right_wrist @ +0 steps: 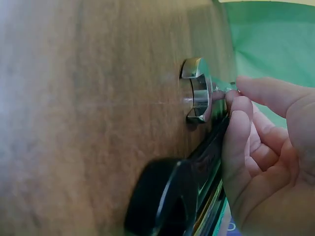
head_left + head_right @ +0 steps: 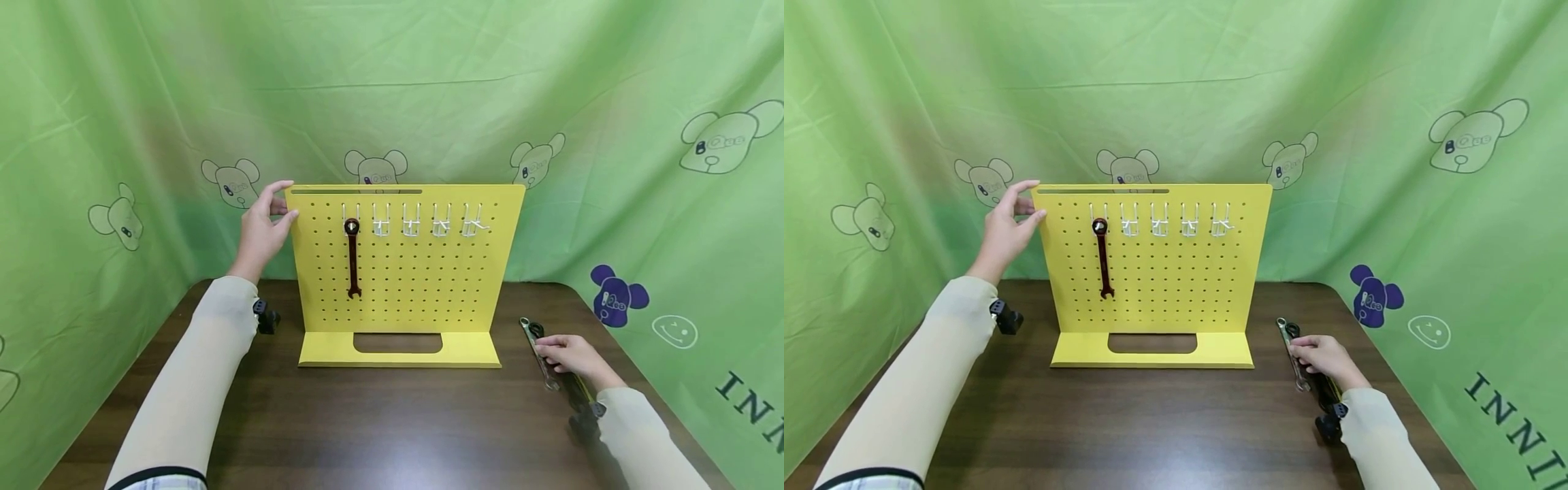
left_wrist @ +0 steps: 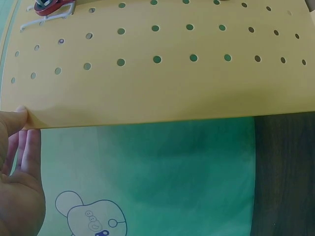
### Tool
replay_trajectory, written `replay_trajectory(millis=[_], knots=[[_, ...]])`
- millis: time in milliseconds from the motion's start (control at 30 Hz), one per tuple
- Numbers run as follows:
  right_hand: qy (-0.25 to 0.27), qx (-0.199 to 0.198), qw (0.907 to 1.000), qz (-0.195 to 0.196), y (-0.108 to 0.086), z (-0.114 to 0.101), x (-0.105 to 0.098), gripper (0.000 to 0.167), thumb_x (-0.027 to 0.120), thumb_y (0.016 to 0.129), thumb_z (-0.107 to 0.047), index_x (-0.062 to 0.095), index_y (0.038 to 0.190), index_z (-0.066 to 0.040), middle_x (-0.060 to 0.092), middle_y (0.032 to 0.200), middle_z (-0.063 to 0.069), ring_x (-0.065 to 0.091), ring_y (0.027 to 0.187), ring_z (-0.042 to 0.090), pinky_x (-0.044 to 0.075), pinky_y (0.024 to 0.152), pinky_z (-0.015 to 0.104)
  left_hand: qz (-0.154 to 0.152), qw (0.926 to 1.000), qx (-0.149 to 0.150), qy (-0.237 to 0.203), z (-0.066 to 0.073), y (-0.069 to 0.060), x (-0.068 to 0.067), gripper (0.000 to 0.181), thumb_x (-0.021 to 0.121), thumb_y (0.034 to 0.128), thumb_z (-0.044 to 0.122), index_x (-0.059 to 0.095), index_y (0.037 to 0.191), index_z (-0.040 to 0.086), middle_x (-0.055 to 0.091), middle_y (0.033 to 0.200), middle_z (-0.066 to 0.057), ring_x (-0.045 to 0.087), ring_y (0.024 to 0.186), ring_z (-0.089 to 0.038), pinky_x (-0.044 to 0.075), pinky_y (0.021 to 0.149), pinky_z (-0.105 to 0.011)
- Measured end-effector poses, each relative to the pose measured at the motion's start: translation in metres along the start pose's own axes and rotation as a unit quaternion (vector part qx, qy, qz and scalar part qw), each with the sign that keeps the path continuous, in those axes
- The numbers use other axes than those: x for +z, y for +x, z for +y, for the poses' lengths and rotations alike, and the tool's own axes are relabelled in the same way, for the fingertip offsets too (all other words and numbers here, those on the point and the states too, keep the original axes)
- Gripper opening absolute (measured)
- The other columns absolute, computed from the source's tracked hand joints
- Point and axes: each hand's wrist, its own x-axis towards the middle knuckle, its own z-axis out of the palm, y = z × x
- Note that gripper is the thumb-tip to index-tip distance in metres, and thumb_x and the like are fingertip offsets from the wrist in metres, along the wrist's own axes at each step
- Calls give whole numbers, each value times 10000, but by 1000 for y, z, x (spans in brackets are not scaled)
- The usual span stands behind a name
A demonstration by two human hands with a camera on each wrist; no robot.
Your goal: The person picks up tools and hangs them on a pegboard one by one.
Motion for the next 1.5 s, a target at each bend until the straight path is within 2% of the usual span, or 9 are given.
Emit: replay_trajectory(millis=[233,500,700,800,1033,1167,1267,1367,1500], knots=[[-313,358,9984,295,3,-2,5,426,722,936,-244,661,1143,123,679,800,-4,600,717,126,568,588,251,-20,10000,-3,10,-1,-1,0,549,667,951,6,500,1449,166,620,1099,-170,612,1056,-279,586,918,-367],[-883,443,9945,352,5,-5,8,331,772,887,-346,775,935,-18,685,786,-18,611,718,143,568,585,266,-23,10000,-22,-27,-2,-2,0,545,670,949,3,506,1443,163,617,1093,-170,611,1054,-277,585,922,-383],[-1023,557,9924,400,7,-7,10,311,768,878,-347,755,783,-51,662,705,-34,593,638,135,541,544,250,4,10000,-8,-12,-4,-1,-1,537,667,952,7,510,1440,163,620,1091,-177,614,1051,-286,588,913,-402],[-1036,603,9919,426,9,-7,11,304,770,865,-344,746,757,-61,633,659,-43,578,600,128,523,525,246,1,10000,-4,-8,-4,-1,-1,543,671,948,1,508,1440,164,620,1087,-167,614,1047,-275,590,907,-389],[-906,647,9929,411,6,-8,10,394,756,880,-388,620,614,-131,474,529,-90,498,540,112,429,535,269,-25,10000,2,-7,-3,-1,-1,547,671,948,4,505,1444,165,617,1087,-165,612,1048,-272,591,905,-389],[-678,724,9943,381,4,-9,8,389,748,899,-383,629,635,-122,447,533,-96,489,553,113,419,570,279,-47,10000,-5,-16,-3,-1,0,549,670,951,9,503,1446,174,619,1090,-159,610,1049,-264,590,907,-382],[-556,728,9951,360,3,-8,7,331,749,904,-357,736,770,-54,483,569,-86,504,582,123,433,573,282,-63,10000,-10,-42,-2,-1,0,552,669,951,10,498,1451,172,619,1095,-158,608,1053,-264,588,912,-376],[-474,716,9957,349,3,-7,6,315,746,909,-326,773,924,-13,498,585,-78,506,590,125,435,562,281,-77,9999,-31,-71,-1,0,0,558,668,951,8,495,1454,176,619,1103,-161,607,1059,-266,585,918,-364],[-372,691,9964,334,3,-5,7,303,739,913,-303,759,932,-2,435,544,-81,455,544,112,405,538,275,-89,9999,-61,-92,0,1,0,565,669,946,-2,493,1455,169,619,1110,-167,607,1065,-269,584,922,-357]])
